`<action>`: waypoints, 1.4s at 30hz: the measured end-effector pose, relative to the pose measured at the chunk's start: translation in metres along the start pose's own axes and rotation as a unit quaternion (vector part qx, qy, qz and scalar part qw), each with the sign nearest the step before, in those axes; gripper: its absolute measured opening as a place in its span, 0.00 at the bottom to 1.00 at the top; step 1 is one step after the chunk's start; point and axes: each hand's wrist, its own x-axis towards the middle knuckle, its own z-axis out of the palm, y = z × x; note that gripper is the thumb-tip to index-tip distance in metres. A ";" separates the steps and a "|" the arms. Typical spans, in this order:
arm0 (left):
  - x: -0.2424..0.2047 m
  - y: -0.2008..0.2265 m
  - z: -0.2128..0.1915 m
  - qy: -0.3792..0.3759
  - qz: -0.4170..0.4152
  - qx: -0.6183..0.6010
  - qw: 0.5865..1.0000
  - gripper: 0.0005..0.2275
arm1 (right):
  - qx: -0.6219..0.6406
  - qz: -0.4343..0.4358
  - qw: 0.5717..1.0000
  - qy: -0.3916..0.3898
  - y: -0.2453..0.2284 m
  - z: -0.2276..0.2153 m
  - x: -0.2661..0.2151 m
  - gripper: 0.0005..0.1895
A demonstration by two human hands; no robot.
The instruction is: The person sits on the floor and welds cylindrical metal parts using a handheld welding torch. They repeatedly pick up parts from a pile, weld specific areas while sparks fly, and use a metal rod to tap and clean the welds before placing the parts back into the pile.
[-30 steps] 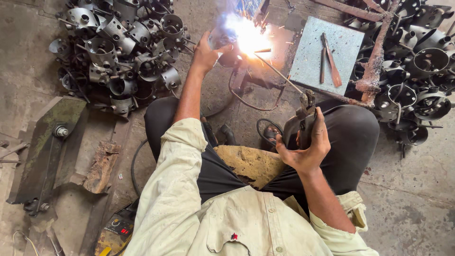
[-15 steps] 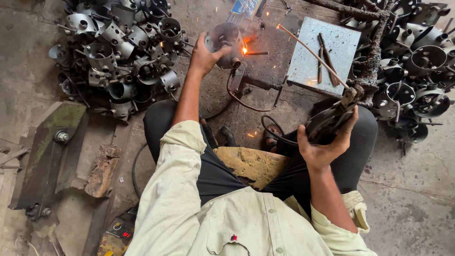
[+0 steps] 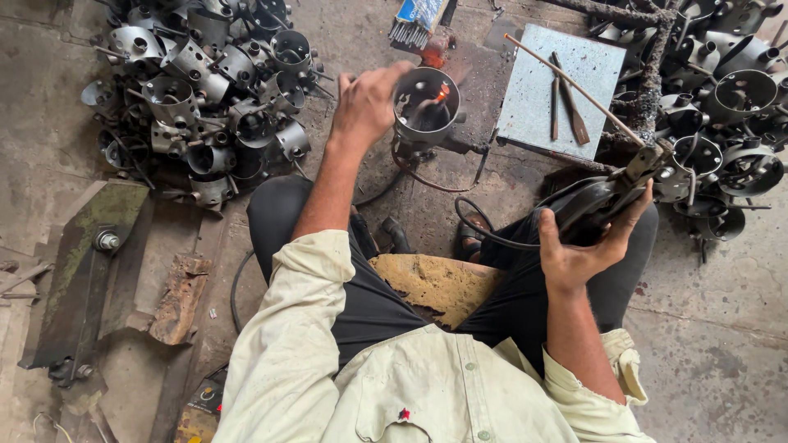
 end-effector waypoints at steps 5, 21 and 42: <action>-0.005 -0.007 -0.004 -0.044 0.076 0.083 0.993 0.19 | -0.007 -0.001 1.000 0.003 0.004 -0.002 0.001 0.54; -0.046 0.019 -0.045 -0.010 0.094 0.061 0.994 0.09 | 0.016 0.036 0.999 0.024 0.008 -0.013 -0.009 0.56; -0.034 -0.045 -0.015 -0.057 -0.048 0.030 0.997 0.09 | -0.045 -0.032 0.998 -0.007 -0.022 0.004 -0.010 0.55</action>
